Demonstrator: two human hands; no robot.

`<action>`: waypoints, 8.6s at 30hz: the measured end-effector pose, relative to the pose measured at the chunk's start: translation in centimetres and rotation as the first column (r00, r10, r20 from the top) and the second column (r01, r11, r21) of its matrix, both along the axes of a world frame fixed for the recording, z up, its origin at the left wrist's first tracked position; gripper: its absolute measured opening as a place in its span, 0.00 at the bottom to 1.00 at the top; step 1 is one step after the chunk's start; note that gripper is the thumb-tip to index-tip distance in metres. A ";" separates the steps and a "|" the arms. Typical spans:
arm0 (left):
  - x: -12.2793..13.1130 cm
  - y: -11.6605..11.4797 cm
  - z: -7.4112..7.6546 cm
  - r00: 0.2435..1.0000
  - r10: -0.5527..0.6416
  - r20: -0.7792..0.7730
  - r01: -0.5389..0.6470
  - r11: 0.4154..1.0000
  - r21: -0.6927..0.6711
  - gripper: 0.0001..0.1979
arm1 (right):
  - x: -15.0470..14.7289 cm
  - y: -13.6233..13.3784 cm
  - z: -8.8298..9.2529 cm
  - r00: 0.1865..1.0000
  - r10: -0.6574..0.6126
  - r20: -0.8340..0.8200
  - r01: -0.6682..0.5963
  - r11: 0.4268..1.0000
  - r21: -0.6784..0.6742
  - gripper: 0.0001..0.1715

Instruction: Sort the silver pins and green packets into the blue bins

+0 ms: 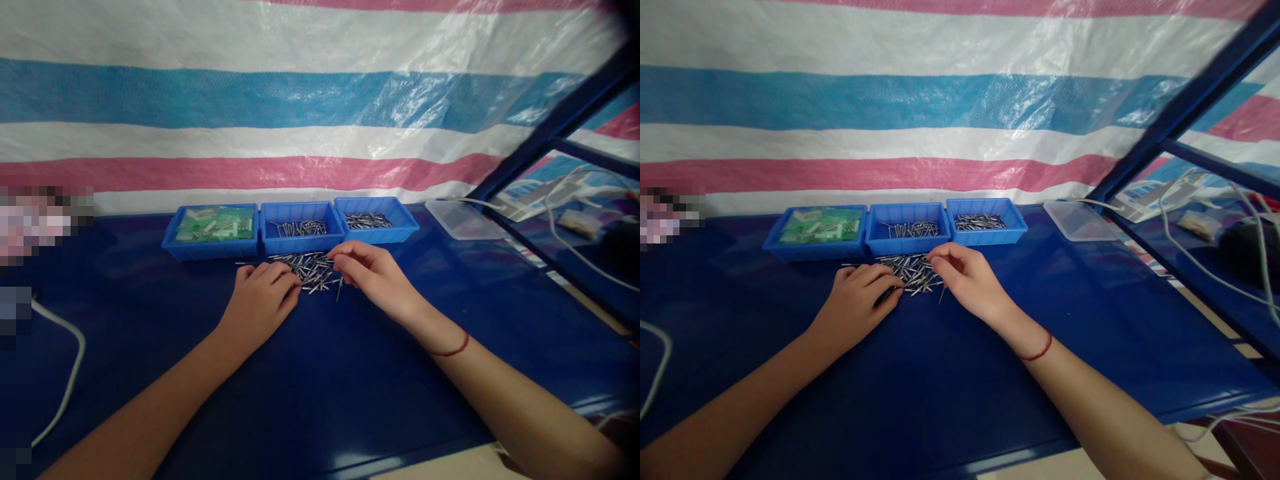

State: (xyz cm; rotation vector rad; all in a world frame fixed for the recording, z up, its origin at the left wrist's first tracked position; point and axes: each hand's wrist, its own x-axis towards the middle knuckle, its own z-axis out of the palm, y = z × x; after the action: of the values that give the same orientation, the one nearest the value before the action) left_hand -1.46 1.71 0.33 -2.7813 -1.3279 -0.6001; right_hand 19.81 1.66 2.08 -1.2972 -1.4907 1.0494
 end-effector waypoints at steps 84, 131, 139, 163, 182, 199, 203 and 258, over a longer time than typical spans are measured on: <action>0.5 -0.5 0.0 0.985 0.155 0.082 -0.157 0.987 0.029 0.08 | 0.9 1.2 -0.5 0.858 -0.248 -0.450 0.142 0.956 -0.256 0.13; 1.4 -1.5 -0.2 0.641 0.185 0.745 0.103 0.941 -0.322 0.04 | -1.5 -1.4 0.1 0.942 0.310 -0.128 -0.322 0.942 -0.092 0.14; 1.4 -1.7 0.3 0.662 0.115 0.741 0.110 0.963 -0.247 0.03 | -1.6 -1.3 -0.1 0.939 0.311 -0.144 -0.325 0.941 -0.089 0.13; 1.3 -1.4 0.3 0.797 -0.016 0.603 0.169 0.965 -0.198 0.02 | -1.6 -3.0 0.9 0.963 0.078 0.260 -0.191 0.875 0.444 0.01; 0.6 -0.6 -0.4 0.975 0.100 0.199 -0.085 0.993 -0.084 0.13 | 2.0 1.8 0.4 0.735 -0.397 -0.550 0.247 0.912 -0.328 0.16; 0.7 -0.5 -0.3 0.987 0.139 0.081 -0.133 0.988 -0.083 0.07 | -0.5 -0.2 -0.5 0.998 0.056 0.016 -0.056 0.998 -0.037 0.10; 0.8 -0.6 -0.3 0.982 0.134 0.131 -0.126 0.990 -0.064 0.07 | -0.6 -0.7 -0.7 0.922 0.113 0.371 -0.196 0.961 0.193 0.10; 1.3 -1.2 0.4 0.812 -0.054 0.581 0.143 0.984 -0.109 0.02 | -1.6 -1.2 -1.2 0.949 0.163 0.269 -0.236 0.934 0.269 0.01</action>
State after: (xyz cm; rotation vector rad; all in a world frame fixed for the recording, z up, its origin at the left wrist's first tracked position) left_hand -0.16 0.55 0.69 -2.9168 -1.3400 -1.5139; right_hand 18.24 0.41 0.86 -1.1022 -1.9203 0.7693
